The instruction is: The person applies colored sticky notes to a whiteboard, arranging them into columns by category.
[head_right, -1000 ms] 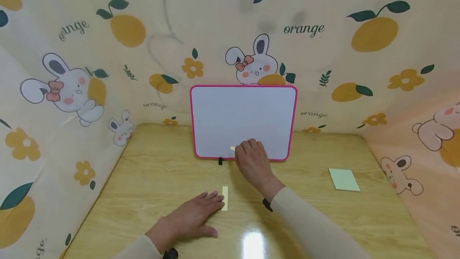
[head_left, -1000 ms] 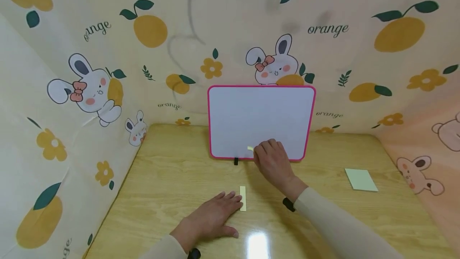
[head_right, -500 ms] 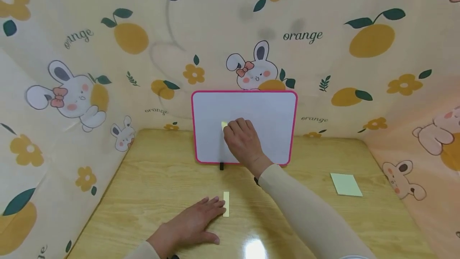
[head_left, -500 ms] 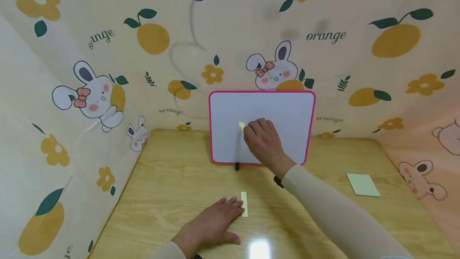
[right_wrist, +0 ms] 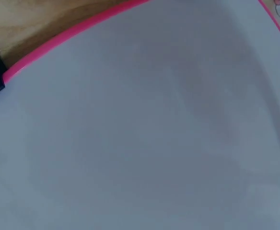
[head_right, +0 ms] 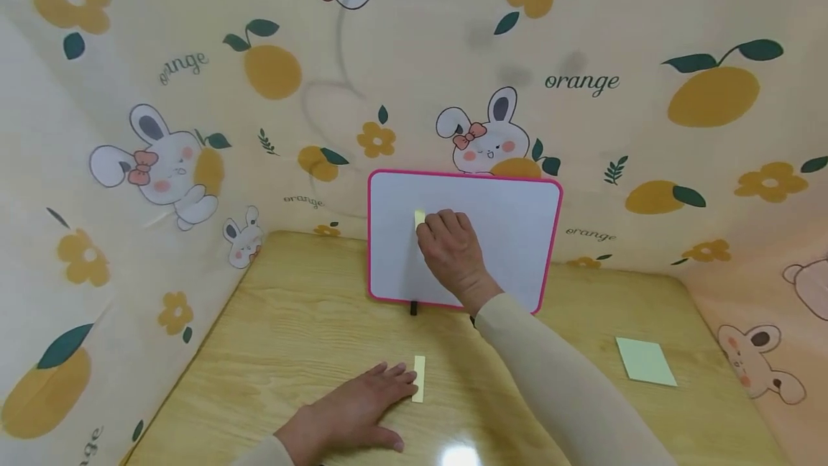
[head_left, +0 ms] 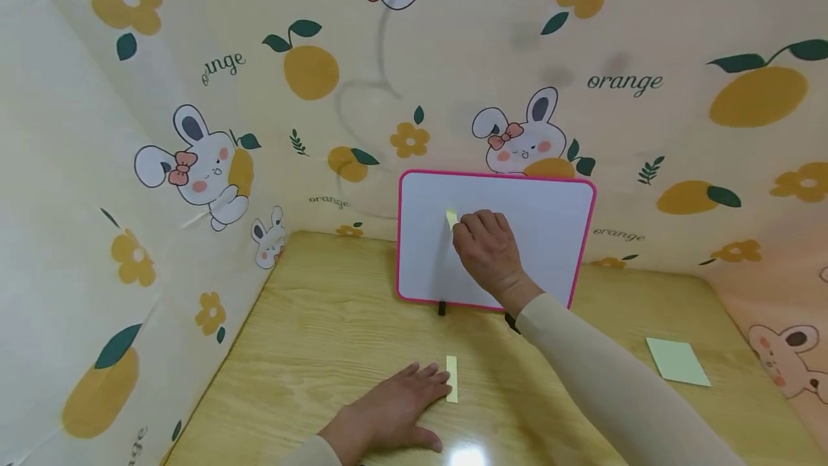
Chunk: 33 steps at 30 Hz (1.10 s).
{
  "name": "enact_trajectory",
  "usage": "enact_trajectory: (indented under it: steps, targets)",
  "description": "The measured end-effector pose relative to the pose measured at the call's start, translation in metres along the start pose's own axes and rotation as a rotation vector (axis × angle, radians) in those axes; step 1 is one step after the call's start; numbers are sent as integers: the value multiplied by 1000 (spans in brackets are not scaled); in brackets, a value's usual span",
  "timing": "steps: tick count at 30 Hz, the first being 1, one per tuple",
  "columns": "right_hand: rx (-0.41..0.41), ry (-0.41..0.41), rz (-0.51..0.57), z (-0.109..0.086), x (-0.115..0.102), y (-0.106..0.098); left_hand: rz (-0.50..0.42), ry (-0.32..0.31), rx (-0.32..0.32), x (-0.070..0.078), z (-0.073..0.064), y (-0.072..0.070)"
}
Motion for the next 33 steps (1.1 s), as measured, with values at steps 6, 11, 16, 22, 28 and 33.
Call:
enact_trajectory:
  steps: [6, 11, 16, 22, 28, 33]
  targets:
    - [-61, 12, -30, -4, 2, 9, 23, 9, -10, 2, -1, -1]
    - [-56, 15, -36, -6, 3, 13, 8, -6, -27, 3, -2, -1]
    - [-85, 19, -39, -6, 0, 18, -4, -20, -30, 2, -3, -2]
    - [-108, 13, -32, -9, -1, 23, 7, -19, -25, -1, -3, 1]
    - [-106, -28, -56, -14, -3, 27, 18, -12, -11, -1, -3, 2]
    - [-116, -43, -63, -16, -2, 29, 13, -17, -11, 1, -2, 2]
Point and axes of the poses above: each hand's wrist, its own z-axis towards the middle knuckle, its own y-axis out of the palm, x = y × z, the point moved 6 cm from there along z, towards the middle knuckle, and after that the axes turned 9 degrees about y, right-handed, at the moved point
